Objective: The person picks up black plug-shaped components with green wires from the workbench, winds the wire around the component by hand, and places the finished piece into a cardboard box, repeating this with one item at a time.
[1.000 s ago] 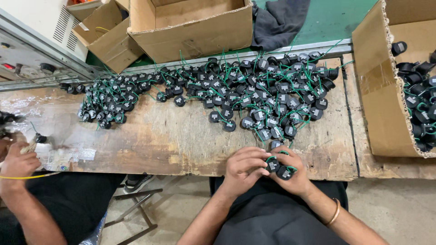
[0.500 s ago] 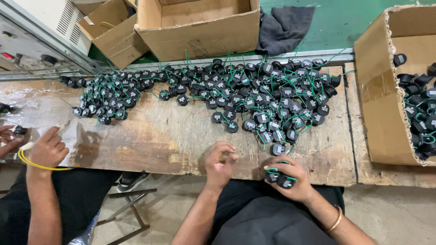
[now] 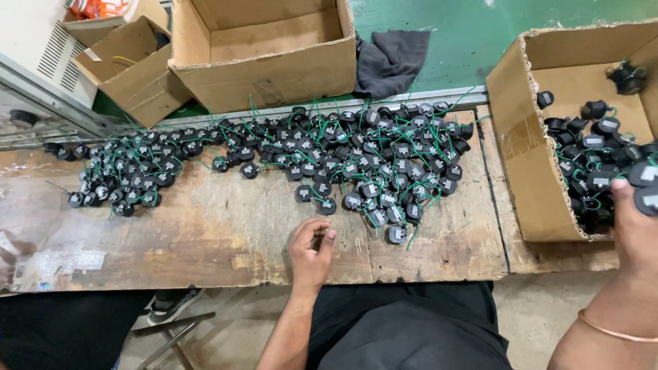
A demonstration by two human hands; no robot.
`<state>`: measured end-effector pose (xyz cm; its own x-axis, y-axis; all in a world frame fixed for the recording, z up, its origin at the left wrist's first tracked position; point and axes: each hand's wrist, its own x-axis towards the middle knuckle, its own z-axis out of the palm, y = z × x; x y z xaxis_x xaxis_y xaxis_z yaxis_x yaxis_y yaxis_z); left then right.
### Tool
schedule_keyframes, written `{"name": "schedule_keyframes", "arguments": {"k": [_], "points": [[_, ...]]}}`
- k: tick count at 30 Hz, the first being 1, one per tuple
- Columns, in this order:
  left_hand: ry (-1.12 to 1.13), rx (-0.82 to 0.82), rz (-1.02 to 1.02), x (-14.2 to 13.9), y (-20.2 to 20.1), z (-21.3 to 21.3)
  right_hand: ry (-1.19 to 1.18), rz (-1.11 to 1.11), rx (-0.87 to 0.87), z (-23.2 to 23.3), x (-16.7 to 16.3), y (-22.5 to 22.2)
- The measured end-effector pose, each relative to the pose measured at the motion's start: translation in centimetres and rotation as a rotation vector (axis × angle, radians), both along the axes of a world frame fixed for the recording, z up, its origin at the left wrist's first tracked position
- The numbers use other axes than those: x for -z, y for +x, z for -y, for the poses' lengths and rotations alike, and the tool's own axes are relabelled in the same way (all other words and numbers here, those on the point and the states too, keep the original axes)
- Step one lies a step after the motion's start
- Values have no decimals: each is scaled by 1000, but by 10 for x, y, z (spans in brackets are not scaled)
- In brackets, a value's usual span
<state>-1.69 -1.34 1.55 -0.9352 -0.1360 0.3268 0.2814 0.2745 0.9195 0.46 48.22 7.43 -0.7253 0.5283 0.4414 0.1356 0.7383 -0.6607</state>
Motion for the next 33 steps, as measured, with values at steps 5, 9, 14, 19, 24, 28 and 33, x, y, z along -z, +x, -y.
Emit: {"name": "schedule_keyframes", "arguments": {"k": [5, 9, 14, 19, 24, 28, 33], "points": [[-1, -14, 36, 0, 0, -2, 79, -230, -147, 26, -2, 0], [-240, -84, -86, 1, 0, 0, 103, -449, -296, 85, -21, 13], [-475, -206, -126, 1, -27, -6, 62, -421, -756, 187, 1, 31], [-660, -209, 13, -4, -70, -26, -28, -106, -1200, 240, 32, 30], [-581, -205, 13, -1, -70, -45, -134, 61, -1195, 247, 43, 16], [-566, -183, -51, -1, -73, -54, -234, 151, -1114, 249, 46, 15], [-597, -127, -66, -5, -72, -67, -177, 57, -1024, 250, 49, 16]]}}
